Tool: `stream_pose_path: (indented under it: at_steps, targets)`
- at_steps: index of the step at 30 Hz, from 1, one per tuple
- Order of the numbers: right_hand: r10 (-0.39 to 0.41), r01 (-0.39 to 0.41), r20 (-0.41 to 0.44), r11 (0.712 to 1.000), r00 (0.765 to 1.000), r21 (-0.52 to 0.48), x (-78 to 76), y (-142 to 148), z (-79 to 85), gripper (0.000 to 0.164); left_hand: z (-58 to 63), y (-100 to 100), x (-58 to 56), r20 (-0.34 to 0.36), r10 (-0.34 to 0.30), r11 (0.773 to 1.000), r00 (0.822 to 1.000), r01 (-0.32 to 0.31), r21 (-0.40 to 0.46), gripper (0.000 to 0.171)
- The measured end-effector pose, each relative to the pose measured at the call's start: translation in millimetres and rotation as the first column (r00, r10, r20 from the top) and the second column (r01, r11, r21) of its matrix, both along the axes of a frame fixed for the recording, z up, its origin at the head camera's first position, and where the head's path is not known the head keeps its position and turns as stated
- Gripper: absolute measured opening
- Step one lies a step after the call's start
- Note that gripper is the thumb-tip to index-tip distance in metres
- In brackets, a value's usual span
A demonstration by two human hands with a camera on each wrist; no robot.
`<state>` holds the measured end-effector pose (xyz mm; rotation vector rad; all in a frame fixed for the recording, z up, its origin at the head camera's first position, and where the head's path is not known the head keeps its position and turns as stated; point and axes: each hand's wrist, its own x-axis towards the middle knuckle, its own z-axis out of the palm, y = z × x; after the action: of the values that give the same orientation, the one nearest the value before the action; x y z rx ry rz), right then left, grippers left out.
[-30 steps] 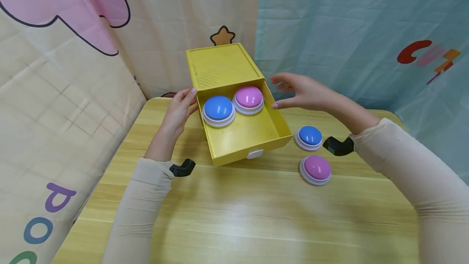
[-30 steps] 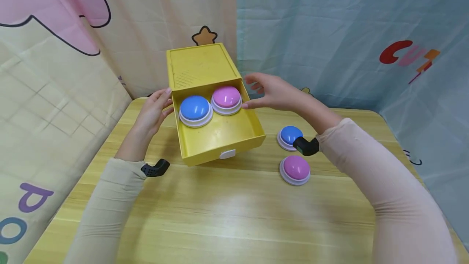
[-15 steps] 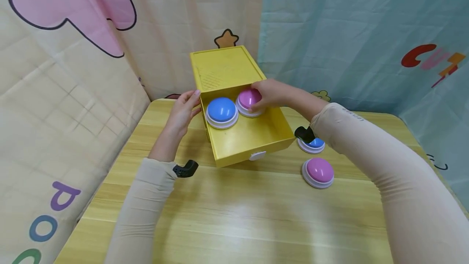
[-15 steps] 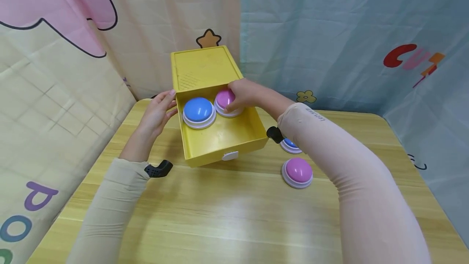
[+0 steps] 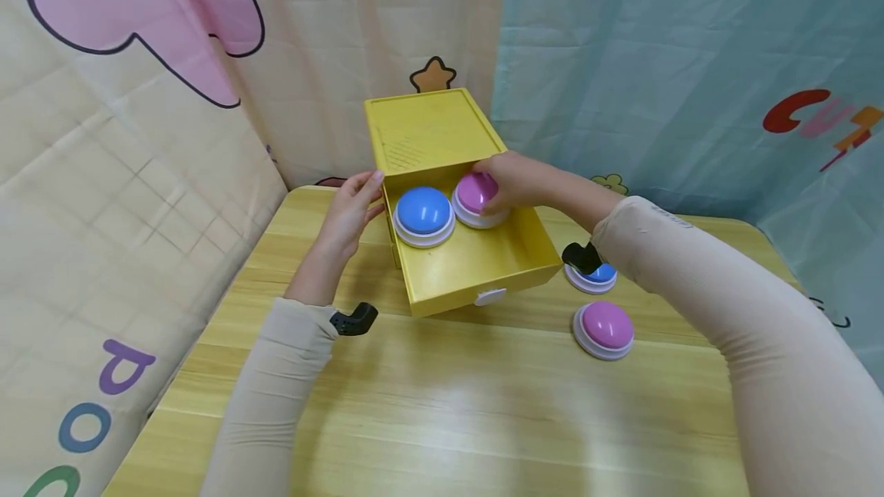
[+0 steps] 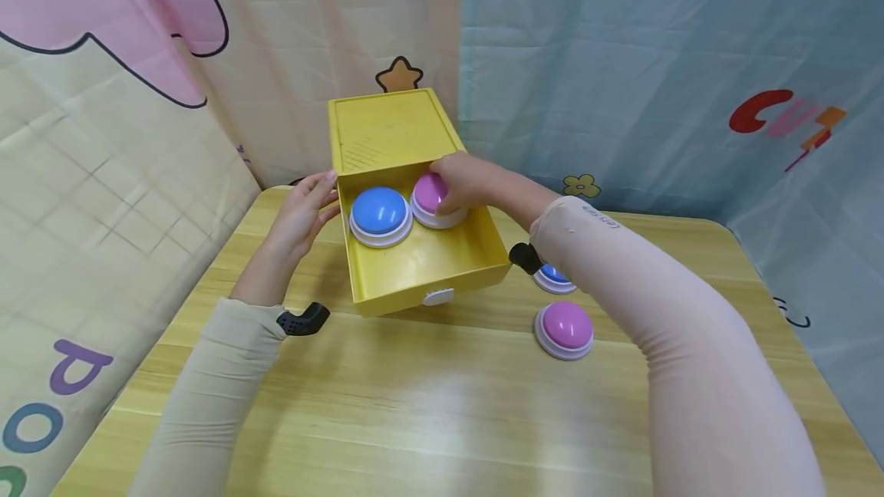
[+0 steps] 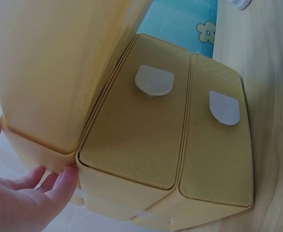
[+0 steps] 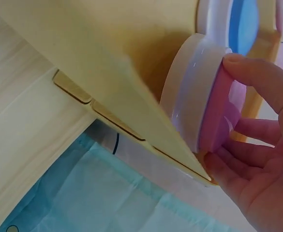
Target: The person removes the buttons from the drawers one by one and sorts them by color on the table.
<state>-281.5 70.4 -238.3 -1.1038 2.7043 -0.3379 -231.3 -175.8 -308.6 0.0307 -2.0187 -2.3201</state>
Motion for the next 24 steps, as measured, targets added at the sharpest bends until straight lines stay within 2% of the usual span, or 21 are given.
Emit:
stream_pose_path:
  at_steps: [3,8,15,19,24]
  targets:
    - [0.002,-0.002,0.025,1.0,1.0,-0.013,6.0,4.3,7.2,0.052,0.2,0.5,0.5,-0.003,0.001,1.0,1.0,-0.001,-0.001,0.051]
    - [0.015,-0.014,0.016,0.995,1.0,-0.102,14.7,17.8,19.9,0.059,-1.2,0.8,-0.8,-0.005,0.002,1.0,1.0,-0.002,0.002,0.051]
    - [-0.065,0.061,-0.01,0.972,0.998,-0.227,28.4,63.4,34.9,0.06,-1.2,0.8,-0.8,-0.009,0.01,1.0,1.0,-0.01,0.0,0.05]
    - [-0.135,0.125,-0.023,0.96,0.991,-0.251,36.1,101.4,32.6,0.059,-1.1,1.3,-1.3,-0.005,0.016,1.0,1.0,-0.016,0.001,0.049]
    - [-0.243,0.234,-0.012,0.945,0.97,-0.23,46.9,146.6,12.6,0.063,-1.6,1.8,-2.1,-0.004,0.019,1.0,1.0,-0.019,0.001,0.049]
